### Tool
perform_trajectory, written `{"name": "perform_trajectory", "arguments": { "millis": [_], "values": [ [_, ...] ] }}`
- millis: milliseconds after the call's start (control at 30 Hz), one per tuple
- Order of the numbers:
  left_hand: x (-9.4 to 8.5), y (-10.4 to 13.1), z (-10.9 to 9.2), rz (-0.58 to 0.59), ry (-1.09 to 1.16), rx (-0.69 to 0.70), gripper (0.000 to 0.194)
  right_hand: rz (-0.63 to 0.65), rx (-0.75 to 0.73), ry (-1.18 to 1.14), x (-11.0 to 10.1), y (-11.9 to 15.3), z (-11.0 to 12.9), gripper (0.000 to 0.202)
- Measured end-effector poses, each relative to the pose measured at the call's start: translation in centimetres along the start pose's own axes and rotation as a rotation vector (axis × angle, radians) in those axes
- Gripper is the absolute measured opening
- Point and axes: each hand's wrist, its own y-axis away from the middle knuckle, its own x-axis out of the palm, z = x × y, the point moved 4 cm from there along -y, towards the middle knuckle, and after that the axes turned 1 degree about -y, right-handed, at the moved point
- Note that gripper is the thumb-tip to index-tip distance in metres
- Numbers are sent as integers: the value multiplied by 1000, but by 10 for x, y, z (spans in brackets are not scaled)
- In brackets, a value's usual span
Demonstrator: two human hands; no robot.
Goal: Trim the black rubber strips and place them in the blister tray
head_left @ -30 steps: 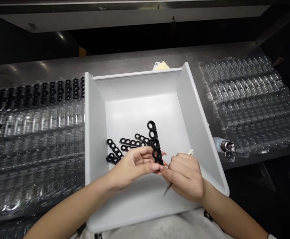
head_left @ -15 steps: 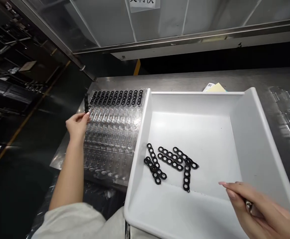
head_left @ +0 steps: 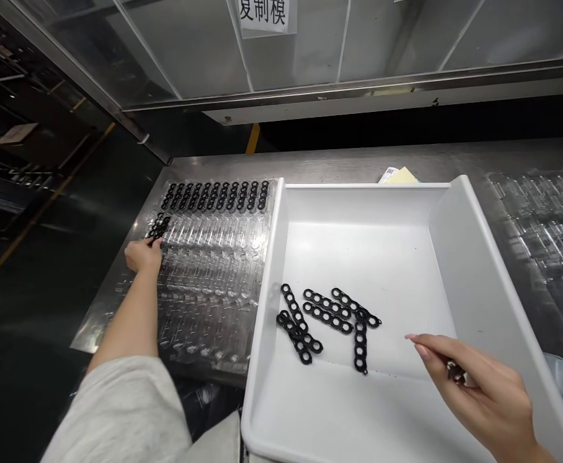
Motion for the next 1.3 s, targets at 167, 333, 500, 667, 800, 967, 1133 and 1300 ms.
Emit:
{"name": "perform_trajectory", "arguments": {
  "millis": [167, 333, 500, 667, 800, 967, 1133, 1300],
  "values": [
    [-6, 3, -1, -271, -189, -162, 33, 23, -19, -30, 0, 3, -1, 18],
    [7, 2, -51, -325, -279, -86, 38, 5, 13, -52, -2, 6, 0, 22],
    [70, 59, -175, -102, -294, 447, 39, 80, 120, -131, 2, 9, -5, 31],
    [179, 173, -255, 606, -765, 1156, 20, 143, 108, -144, 2, 12, -4, 37],
    [221, 188, -249, 811, -1085, 981, 20, 150, 77, -147, -1, 14, 0, 37],
    [222, 187, -252, 941, -1097, 1036, 25, 121, 43, -141, -7, 17, 1, 38],
    [186, 188, -277, 971, -984, 930, 18, 94, 45, -135, -10, 17, 0, 35],
    [156, 199, -310, 1164, -386, 597, 21, 117, 100, -278, -9, 18, 2, 30]
  ]
}}
